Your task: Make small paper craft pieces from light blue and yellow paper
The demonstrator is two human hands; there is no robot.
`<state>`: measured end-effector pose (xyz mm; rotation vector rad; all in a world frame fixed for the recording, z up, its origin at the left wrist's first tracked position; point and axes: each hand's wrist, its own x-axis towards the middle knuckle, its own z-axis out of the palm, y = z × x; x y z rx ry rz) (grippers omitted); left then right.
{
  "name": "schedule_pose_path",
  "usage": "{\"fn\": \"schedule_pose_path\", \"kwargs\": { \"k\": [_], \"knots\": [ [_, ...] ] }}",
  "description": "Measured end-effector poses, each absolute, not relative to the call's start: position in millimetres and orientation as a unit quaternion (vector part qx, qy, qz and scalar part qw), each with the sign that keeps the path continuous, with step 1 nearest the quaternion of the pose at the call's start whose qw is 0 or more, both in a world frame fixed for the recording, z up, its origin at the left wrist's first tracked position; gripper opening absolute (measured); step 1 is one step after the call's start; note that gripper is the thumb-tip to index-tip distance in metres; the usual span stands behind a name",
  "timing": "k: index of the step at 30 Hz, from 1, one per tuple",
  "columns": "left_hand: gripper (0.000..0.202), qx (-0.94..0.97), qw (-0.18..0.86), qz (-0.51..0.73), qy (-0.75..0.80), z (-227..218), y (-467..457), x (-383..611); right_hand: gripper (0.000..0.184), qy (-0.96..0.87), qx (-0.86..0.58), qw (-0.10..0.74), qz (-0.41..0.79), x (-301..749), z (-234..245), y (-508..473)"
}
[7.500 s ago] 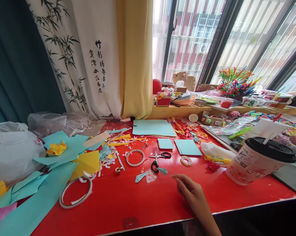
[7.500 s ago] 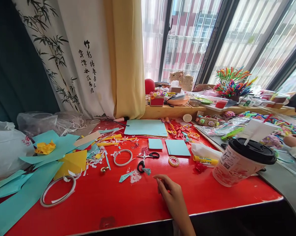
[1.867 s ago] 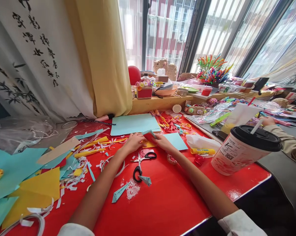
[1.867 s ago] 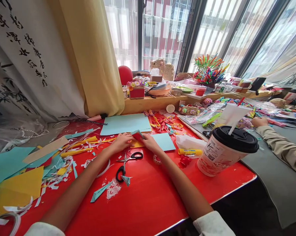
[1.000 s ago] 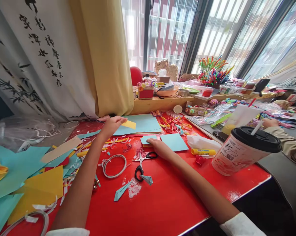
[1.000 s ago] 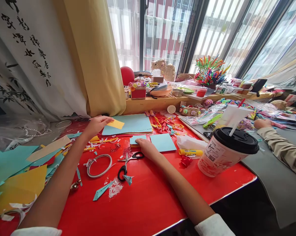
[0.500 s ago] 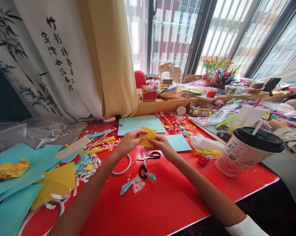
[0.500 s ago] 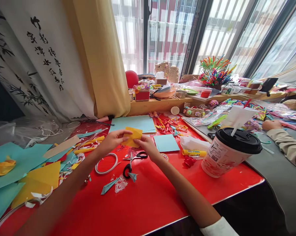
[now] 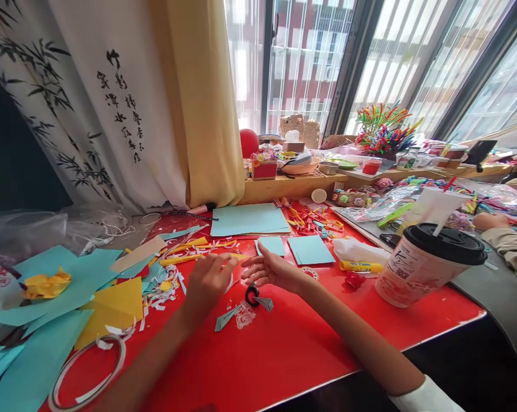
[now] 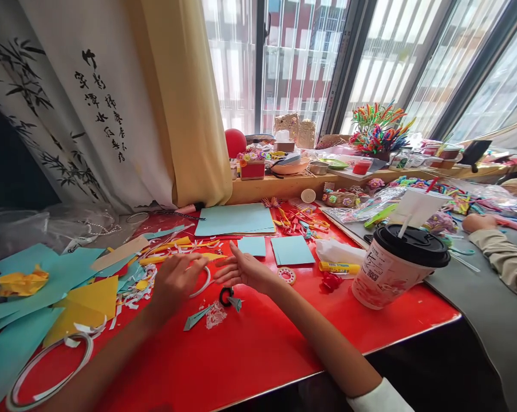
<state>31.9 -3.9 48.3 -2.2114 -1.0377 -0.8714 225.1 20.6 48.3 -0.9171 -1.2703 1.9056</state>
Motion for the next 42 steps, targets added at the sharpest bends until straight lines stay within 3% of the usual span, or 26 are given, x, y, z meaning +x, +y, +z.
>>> {"fn": "schedule_pose_path", "kwargs": {
  "k": [2, 5, 10, 13, 15, 20, 27, 35, 42],
  "knots": [
    [0.023, -0.856, 0.304, -0.273, -0.318, 42, -9, 35, 0.033, -0.473, -0.329, 0.375, 0.727, 224, 49, 20],
    [0.016, -0.871, 0.238, -0.293, -0.314, 42, -10, 40, 0.018, -0.504, -0.342, 0.432, 0.665, 222, 48, 18],
    [0.028, -0.731, -0.094, -0.451, -0.503, 56, 2, 33, 0.022, -0.547, -0.36, 0.409, 0.636, 222, 51, 14],
    [0.034, -0.683, -0.348, -0.422, -0.484, 60, 6, 25, 0.027, -0.596, -0.352, 0.331, 0.641, 222, 57, 9],
    [0.033, -0.666, -0.429, -0.394, -0.466, 61, 5, 24, 0.03, -0.63, -0.349, 0.289, 0.631, 221, 61, 5],
    [0.037, -0.673, -0.433, -0.374, -0.468, 61, -3, 31, 0.032, -0.664, -0.391, 0.314, 0.555, 219, 59, 4],
    [0.026, -0.693, -0.424, -0.352, -0.464, 56, 0, 30, 0.031, -0.686, -0.386, 0.253, 0.562, 219, 51, 6],
    [0.028, -0.603, -0.539, -0.299, -0.506, 70, -4, 31, 0.033, -0.746, -0.395, 0.228, 0.486, 219, 50, 5],
    [0.026, -0.604, -0.561, -0.244, -0.511, 63, -2, 28, 0.034, -0.766, -0.399, 0.201, 0.463, 220, 51, 4]
  ]
}}
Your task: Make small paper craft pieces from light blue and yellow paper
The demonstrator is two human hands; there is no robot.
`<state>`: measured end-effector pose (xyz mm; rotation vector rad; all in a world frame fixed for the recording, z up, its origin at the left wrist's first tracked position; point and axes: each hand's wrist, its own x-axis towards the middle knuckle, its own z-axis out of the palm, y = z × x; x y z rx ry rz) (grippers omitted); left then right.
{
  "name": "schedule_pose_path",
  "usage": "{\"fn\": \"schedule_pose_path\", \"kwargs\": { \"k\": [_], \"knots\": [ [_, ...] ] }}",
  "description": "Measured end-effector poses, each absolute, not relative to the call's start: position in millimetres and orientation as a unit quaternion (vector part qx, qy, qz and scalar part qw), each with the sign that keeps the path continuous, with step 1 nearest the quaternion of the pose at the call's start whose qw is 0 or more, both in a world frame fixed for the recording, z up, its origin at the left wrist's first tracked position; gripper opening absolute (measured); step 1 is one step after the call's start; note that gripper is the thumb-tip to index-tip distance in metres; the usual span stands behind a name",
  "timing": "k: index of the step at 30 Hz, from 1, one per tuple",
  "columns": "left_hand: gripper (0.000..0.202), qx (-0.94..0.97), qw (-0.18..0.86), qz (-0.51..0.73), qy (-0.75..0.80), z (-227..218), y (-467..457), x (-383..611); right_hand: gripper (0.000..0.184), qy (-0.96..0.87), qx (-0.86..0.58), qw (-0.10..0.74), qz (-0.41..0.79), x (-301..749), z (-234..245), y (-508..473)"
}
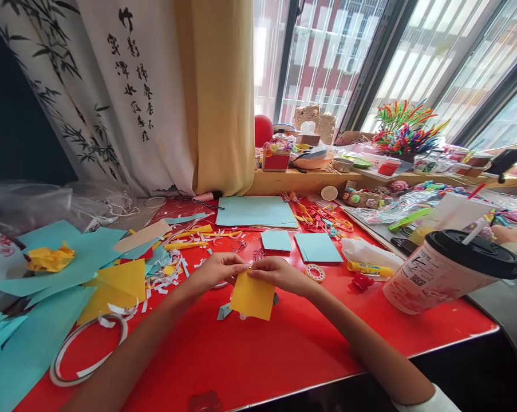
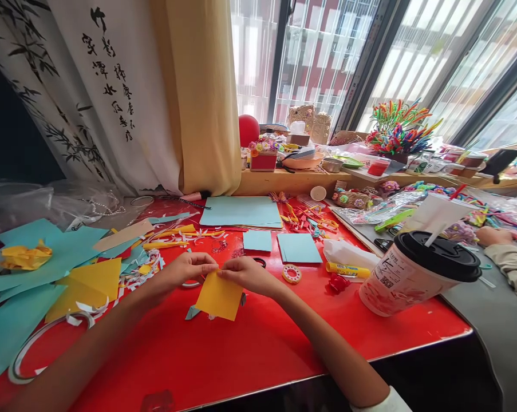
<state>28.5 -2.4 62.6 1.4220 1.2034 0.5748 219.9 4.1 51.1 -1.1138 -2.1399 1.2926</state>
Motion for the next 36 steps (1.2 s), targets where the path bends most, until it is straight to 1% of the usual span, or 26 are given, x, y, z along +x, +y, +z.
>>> {"fn": "schedule_pose_path", "kwargs": {
  "k": [8, 13, 17, 20, 23, 28, 33, 36],
  "knots": [
    [0.026, 0.61, 0.563, 0.244, 0.501, 71, -6, 32, 0.037, -0.775, -0.381, 0.184, 0.469, 222, 54, 3],
    [0.028, 0.643, 0.557, 0.239, 0.469, 59, -1, 28, 0.04, -0.778, -0.399, 0.199, 0.443, 221, 53, 5],
    [0.027, 0.666, 0.579, 0.191, 0.43, 48, 3, 25, 0.034, -0.759, -0.377, 0.185, 0.497, 219, 53, 5],
    [0.027, 0.665, 0.583, 0.182, 0.429, 50, 2, 25, 0.033, -0.741, -0.376, 0.184, 0.524, 218, 54, 4],
    [0.026, 0.664, 0.576, 0.204, 0.431, 59, -3, 26, 0.033, -0.755, -0.383, 0.199, 0.494, 220, 56, 3],
    [0.025, 0.667, 0.57, 0.21, 0.432, 67, -6, 24, 0.028, -0.791, -0.354, 0.158, 0.473, 223, 58, 4],
    [0.026, 0.693, 0.577, 0.131, 0.411, 64, -3, 18, 0.025, -0.807, -0.339, 0.163, 0.455, 221, 60, 2],
    [0.024, 0.69, 0.58, 0.113, 0.417, 64, -3, 18, 0.027, -0.811, -0.335, 0.177, 0.445, 221, 59, 2]
  ]
}}
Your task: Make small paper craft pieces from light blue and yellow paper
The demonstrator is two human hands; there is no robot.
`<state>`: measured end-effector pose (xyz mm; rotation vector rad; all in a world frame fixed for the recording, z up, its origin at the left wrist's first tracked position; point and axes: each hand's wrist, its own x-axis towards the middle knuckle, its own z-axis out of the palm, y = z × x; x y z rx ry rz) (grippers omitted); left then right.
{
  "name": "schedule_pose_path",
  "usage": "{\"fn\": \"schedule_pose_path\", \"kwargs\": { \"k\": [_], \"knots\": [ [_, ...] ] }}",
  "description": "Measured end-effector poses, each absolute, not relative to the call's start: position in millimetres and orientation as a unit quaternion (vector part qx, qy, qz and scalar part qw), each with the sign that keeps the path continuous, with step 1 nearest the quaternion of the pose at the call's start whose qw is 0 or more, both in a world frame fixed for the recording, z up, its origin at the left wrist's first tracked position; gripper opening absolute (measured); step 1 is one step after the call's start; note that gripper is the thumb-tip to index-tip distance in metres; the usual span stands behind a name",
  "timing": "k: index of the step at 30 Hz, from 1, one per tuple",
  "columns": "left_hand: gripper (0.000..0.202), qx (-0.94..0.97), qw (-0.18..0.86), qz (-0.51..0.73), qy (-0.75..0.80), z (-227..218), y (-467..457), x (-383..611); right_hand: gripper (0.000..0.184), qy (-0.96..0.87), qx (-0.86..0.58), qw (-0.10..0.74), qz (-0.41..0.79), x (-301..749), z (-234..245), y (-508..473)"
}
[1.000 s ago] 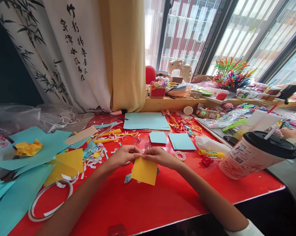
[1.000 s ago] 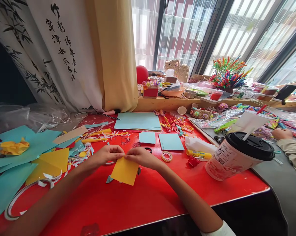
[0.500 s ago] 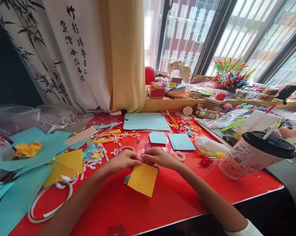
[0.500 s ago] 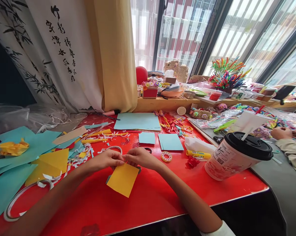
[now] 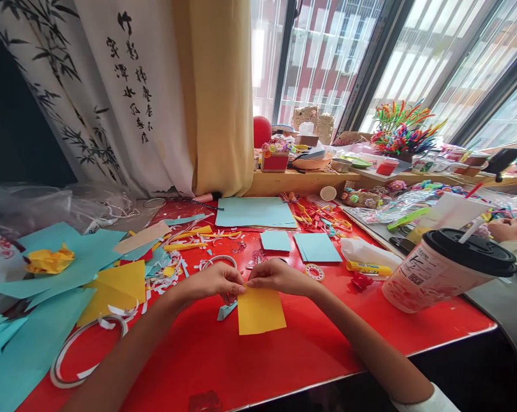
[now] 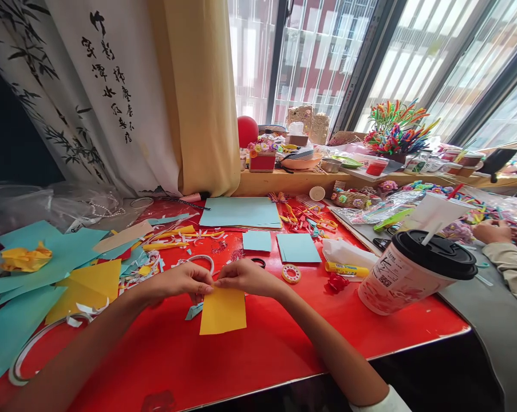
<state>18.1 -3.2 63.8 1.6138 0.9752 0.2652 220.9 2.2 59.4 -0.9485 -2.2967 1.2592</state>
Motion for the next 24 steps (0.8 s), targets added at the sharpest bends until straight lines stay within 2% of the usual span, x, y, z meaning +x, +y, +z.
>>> {"fn": "schedule_pose_path", "kwargs": {
  "k": [6, 13, 24],
  "knots": [
    [0.022, 0.675, 0.595, 0.112, 0.422, 64, -6, 21, 0.029, -0.813, -0.347, 0.174, 0.435, 222, 56, 5],
    [0.024, 0.673, 0.609, 0.084, 0.412, 60, -7, 21, 0.025, -0.817, -0.35, 0.131, 0.438, 221, 61, 1],
    [0.03, 0.684, 0.596, 0.13, 0.399, 78, -8, 15, 0.028, -0.798, -0.372, 0.182, 0.437, 224, 60, 3]
  ]
}}
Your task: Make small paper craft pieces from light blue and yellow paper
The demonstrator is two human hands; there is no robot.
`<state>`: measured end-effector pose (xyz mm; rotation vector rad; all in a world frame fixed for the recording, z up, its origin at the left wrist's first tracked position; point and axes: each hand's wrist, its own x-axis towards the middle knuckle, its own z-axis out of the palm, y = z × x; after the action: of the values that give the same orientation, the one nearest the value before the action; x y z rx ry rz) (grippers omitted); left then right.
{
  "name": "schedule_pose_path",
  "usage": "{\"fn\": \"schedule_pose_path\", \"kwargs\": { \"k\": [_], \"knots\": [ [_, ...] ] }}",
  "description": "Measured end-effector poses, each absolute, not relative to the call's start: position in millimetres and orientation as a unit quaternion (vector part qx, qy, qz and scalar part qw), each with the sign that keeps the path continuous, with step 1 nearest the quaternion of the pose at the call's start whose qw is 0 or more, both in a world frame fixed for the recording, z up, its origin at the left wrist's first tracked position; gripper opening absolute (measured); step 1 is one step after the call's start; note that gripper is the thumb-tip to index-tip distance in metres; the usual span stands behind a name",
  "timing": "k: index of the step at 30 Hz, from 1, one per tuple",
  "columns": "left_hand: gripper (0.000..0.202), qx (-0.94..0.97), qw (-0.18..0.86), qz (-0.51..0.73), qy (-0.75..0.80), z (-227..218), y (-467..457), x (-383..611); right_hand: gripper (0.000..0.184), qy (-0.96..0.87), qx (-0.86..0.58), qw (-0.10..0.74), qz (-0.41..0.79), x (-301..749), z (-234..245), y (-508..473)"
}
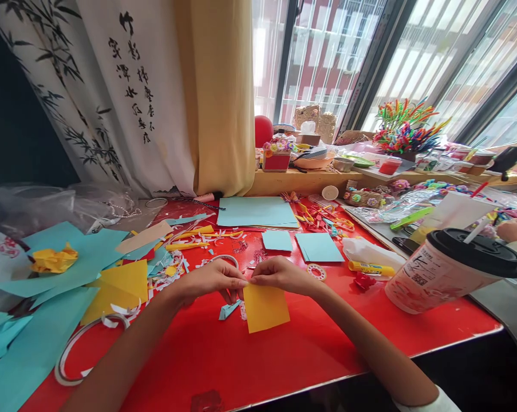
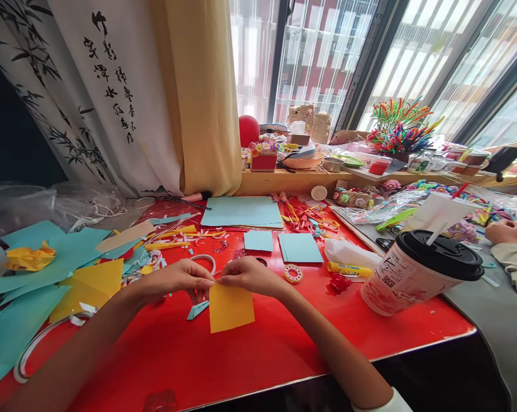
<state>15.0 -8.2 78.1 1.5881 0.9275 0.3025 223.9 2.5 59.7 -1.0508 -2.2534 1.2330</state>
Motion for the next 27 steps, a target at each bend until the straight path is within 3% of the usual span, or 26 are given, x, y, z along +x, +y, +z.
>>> {"fn": "schedule_pose_path", "kwargs": {
  "k": [9, 18, 23, 27],
  "knots": [
    [0.025, 0.662, 0.603, 0.138, 0.423, 81, -9, 16, 0.03, -0.766, -0.362, 0.22, 0.484, 221, 63, -2],
    [0.029, 0.677, 0.612, 0.118, 0.392, 93, -11, 11, 0.033, -0.674, -0.352, 0.319, 0.566, 218, 65, 1],
    [0.021, 0.706, 0.59, 0.066, 0.387, 104, -16, 0, 0.028, -0.65, -0.423, 0.375, 0.508, 225, 53, 15],
    [0.023, 0.715, 0.57, 0.008, 0.405, 106, -18, -19, 0.026, -0.685, -0.466, 0.396, 0.396, 230, 49, 21]
  ]
}}
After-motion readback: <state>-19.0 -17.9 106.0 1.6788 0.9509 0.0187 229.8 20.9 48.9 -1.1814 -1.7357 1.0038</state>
